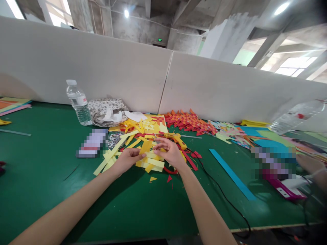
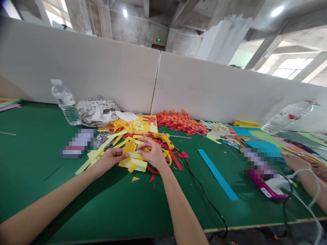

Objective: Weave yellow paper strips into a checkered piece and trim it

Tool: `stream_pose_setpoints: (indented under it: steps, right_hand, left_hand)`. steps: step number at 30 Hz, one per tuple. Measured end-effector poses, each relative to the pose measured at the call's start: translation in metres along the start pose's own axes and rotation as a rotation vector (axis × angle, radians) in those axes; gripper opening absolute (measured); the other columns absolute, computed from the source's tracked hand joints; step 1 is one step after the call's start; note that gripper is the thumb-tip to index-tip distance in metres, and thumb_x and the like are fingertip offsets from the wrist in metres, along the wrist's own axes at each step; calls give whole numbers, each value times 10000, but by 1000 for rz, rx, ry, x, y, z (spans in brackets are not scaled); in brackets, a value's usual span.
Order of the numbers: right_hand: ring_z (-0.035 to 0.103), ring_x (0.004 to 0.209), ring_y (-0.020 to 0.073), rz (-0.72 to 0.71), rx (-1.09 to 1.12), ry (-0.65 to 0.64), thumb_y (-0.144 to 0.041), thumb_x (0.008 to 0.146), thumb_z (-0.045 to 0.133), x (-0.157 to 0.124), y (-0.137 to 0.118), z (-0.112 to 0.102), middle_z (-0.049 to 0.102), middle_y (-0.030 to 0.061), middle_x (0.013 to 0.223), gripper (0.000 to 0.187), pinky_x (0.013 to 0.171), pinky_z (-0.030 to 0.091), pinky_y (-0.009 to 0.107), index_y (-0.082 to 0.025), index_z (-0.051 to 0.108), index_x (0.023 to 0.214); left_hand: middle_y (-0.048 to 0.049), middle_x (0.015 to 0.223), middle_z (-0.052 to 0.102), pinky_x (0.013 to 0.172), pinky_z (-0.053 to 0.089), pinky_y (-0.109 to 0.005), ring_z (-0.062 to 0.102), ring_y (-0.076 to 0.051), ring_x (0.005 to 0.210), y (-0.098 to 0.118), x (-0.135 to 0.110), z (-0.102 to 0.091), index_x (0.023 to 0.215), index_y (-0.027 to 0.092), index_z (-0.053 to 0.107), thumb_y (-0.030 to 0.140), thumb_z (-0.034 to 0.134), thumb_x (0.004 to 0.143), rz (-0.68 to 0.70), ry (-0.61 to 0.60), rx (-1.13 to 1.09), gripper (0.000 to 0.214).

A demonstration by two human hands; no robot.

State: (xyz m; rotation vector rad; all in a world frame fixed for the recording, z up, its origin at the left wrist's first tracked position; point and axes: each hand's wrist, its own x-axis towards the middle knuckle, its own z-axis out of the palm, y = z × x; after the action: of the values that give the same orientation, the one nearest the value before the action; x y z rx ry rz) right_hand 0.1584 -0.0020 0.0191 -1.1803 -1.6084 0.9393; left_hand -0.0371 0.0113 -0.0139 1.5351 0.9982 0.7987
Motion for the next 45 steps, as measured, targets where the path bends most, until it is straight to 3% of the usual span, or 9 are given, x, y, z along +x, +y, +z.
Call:
stream_pose_setpoints:
  steps: [6, 10, 16, 25, 30, 35, 40, 45]
  right_hand:
    - [608, 747, 169, 102, -68, 43, -169, 640, 564, 0, -4, -5, 665, 45, 784, 300, 718, 456, 316, -155, 595, 938]
    - [582, 721, 156, 104, -90, 36, -130, 603, 543, 3, 4, -12, 651, 28, 753, 348, 696, 448, 302, -151, 593, 947]
    - [584, 682, 126, 48, -32, -9, -151, 576, 654, 5, 9, -22, 627, 25, 791, 416, 678, 480, 286, -159, 586, 986]
    - [595, 762, 144, -15, -38, -9, -293, 651, 679, 1, 4, -8, 642, 47, 852, 318, 709, 492, 284, -172, 625, 940]
    - [590, 715, 134, 10, -51, -56, -288, 607, 712, 0, 0, -7, 646, 38, 858, 356, 654, 497, 267, -176, 632, 935]
    - [596, 684, 139, 9, -39, 6, -317, 602, 711, -1, 1, 1, 650, 40, 805, 316, 653, 507, 281, -168, 642, 873]
    - [595, 655, 137, -13, -92, 74, -327, 624, 691, -2, 3, 9, 642, 28, 737, 281, 629, 507, 274, -162, 642, 847]
    - [620, 670, 162, 24, -120, 37, -333, 590, 721, -3, 3, 8, 658, 39, 739, 339, 643, 521, 300, -152, 627, 861]
  left_hand:
    - [68, 532, 246, 440, 177, -218, 252, -73, 454, 2, 0, 0, 532, 189, 367, 495, 620, 645, -5, 16, -3, 413]
    - [67, 526, 262, 442, 187, -217, 264, -76, 454, 1, 0, 0, 541, 189, 392, 517, 615, 638, -14, 8, -5, 409]
    - [58, 536, 316, 447, 201, -220, 287, -82, 461, -1, 0, 0, 580, 185, 465, 525, 605, 644, -15, 9, -5, 373]
    - [34, 525, 446, 433, 228, -225, 372, -97, 460, 5, -2, 2, 617, 176, 557, 534, 621, 619, -17, 30, -21, 363]
    - [26, 541, 489, 435, 264, -220, 424, -106, 480, 4, -2, 3, 648, 168, 579, 532, 630, 610, -22, 35, -38, 370]
    - [8, 604, 542, 445, 284, -215, 448, -112, 511, 6, -3, 4, 688, 160, 592, 524, 628, 618, -30, -4, -54, 372]
    - [12, 638, 549, 457, 282, -208, 435, -102, 519, 9, -4, 4, 697, 163, 589, 493, 623, 640, -21, -28, -77, 337]
    - [24, 601, 522, 447, 260, -206, 420, -95, 502, 8, -4, 4, 654, 165, 568, 469, 629, 647, -11, -18, -82, 310]
